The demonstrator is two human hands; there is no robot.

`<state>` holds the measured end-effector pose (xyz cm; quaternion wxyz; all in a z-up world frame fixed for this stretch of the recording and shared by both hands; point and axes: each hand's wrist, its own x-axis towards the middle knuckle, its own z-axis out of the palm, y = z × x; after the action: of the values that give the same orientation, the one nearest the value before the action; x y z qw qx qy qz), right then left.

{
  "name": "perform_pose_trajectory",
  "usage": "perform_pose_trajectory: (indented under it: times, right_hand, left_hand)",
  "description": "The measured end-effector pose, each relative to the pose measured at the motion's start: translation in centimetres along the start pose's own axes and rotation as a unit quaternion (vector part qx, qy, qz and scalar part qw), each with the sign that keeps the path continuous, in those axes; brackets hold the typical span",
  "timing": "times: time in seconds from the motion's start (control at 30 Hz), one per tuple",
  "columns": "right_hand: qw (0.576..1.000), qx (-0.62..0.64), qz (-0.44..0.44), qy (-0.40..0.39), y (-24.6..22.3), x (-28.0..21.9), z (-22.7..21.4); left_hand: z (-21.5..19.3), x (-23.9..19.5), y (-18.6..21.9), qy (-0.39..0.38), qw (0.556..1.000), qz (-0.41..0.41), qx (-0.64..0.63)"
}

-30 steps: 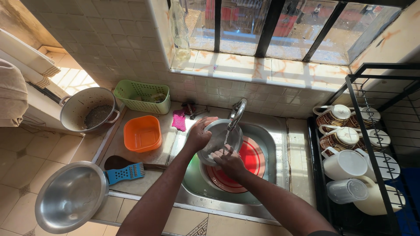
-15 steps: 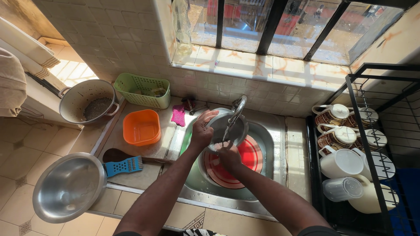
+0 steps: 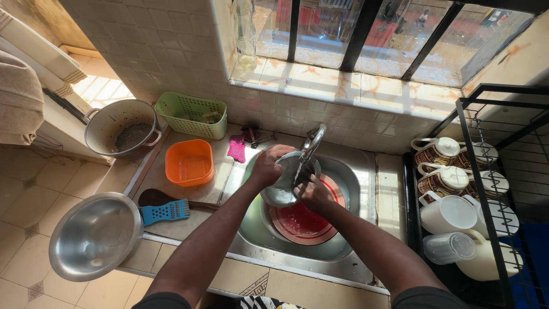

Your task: Washing and rinsing a metal pot in a kitchen sink

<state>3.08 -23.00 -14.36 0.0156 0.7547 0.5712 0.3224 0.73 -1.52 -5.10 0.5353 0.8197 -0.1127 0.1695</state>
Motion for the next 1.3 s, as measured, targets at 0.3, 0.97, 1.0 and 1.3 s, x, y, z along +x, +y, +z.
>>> perform_pose_trajectory:
  times: [0.3, 0.97, 1.0, 1.3]
  right_hand:
    - [0.935, 0.214, 0.271, -0.084, -6.1, 3.8, -0.6]
    - [0.971, 0.121, 0.193, -0.075, -6.2, 1.7, 0.0]
    - [0.956, 0.166, 0.24, -0.034, -6.9, 2.9, -0.2]
    - [0.967, 0.241, 0.078, 0.002, -5.2, 0.7, -1.3]
  left_hand:
    - [1.3, -1.0, 6.3, 0.208, 0.97, -0.102, -0.08]
    - [1.7, -2.0, 3.5, 0.181, 0.981, -0.054, -0.035]
    - [2.1, -2.4, 3.3, 0.225, 0.972, -0.051, -0.04]
    - [0.4, -1.2, -0.1, 0.018, 0.98, -0.168, 0.109]
